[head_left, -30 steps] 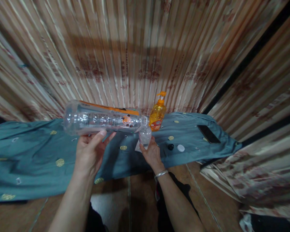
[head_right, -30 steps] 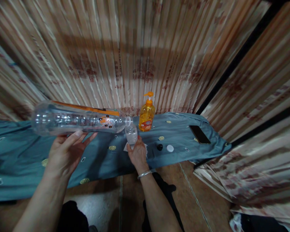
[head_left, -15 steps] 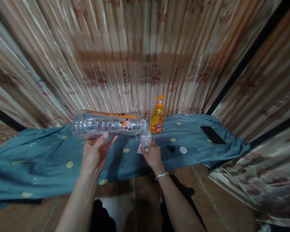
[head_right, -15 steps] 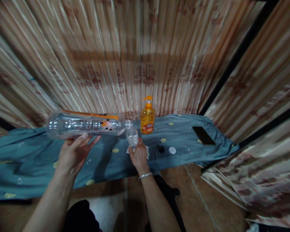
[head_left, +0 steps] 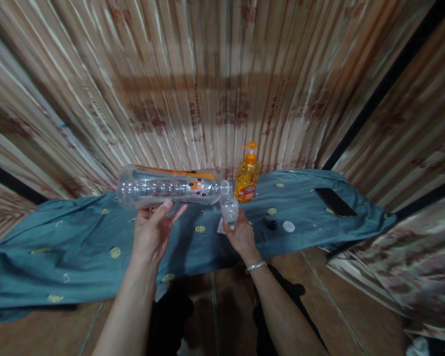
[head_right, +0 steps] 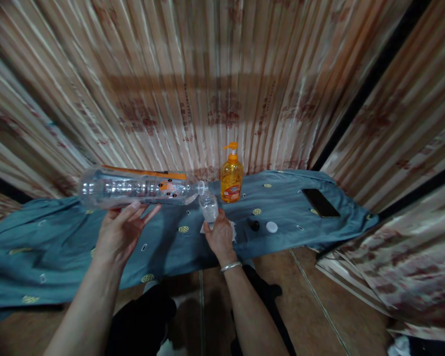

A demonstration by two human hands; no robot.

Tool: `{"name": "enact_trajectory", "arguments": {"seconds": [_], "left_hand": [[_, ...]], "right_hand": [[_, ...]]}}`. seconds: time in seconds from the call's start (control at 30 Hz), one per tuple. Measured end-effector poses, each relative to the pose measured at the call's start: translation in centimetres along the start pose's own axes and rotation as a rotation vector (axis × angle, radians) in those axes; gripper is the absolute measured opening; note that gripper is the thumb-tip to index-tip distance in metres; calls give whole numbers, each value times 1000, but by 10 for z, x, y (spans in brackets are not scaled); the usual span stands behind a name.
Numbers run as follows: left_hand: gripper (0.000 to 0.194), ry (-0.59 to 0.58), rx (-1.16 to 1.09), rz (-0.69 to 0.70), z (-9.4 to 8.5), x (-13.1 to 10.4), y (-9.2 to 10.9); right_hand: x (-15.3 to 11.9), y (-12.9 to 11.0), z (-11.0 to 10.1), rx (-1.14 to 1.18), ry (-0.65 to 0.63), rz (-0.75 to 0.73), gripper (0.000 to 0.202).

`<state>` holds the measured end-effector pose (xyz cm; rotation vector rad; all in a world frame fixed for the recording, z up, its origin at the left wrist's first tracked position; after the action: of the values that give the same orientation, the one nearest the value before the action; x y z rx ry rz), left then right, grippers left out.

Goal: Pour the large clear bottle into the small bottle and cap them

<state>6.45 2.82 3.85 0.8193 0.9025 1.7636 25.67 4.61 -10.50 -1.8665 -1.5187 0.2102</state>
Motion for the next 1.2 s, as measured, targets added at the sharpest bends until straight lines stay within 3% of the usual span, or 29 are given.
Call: {"name": "enact_trajectory", "arguments": {"seconds": [0.33,0.77,0.97,1.2], "left_hand": [[32,-22,-18,-58,-12,8,-4],[28,-73,3,-1,-13,12,-9],[31,-32,-36,-16,-8,10,-9],[33,-49,-40,14,-1,9,-10]], "right_hand": [[2,2,4,-74,-4,4,51],[2,4,8,-96,39,-15,53],[2,5,7,-71,26,-7,44],[1,7,7,-71,32,2,49]]}}
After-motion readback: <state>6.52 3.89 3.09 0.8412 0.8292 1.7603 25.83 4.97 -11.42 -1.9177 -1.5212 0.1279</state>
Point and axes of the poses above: each hand's wrist, its own x-axis towards the middle knuckle, its own z-axis out of the palm, y = z × x, the point moved 1 cm from there along x, towards the middle knuckle, and after that the axes turned 3 degrees about z, right-handed, at the moved point
